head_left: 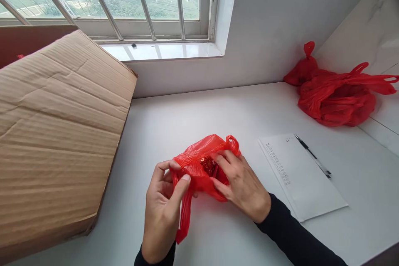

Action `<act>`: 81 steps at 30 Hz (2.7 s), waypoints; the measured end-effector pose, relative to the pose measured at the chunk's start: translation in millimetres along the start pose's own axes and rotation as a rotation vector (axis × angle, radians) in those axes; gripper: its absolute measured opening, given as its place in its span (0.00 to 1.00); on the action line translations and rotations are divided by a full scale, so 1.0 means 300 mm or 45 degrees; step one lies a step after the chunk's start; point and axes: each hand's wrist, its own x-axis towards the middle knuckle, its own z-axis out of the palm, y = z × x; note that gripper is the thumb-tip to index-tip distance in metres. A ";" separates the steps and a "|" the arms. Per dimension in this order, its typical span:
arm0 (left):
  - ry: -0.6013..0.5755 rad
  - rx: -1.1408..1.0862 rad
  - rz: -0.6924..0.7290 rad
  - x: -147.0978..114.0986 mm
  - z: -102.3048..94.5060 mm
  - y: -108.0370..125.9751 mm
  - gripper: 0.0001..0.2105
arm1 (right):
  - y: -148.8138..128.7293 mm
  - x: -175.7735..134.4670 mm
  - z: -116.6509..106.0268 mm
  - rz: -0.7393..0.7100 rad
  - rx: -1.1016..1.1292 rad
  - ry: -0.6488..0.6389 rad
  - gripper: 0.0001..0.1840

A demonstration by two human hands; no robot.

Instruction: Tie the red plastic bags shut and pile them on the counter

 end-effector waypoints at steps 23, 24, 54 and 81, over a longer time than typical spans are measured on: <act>0.092 -0.227 -0.027 -0.017 -0.034 0.013 0.11 | -0.015 0.001 0.006 -0.026 0.219 0.024 0.11; 0.099 -0.281 -0.029 -0.023 -0.025 0.027 0.12 | -0.019 0.001 0.004 -0.041 0.234 0.031 0.12; 0.079 -0.522 -0.103 -0.044 0.045 0.074 0.14 | 0.010 -0.007 -0.123 0.179 0.290 -0.099 0.05; 0.183 -0.590 -0.184 -0.071 0.078 0.077 0.15 | 0.043 0.025 -0.018 0.286 0.036 0.035 0.10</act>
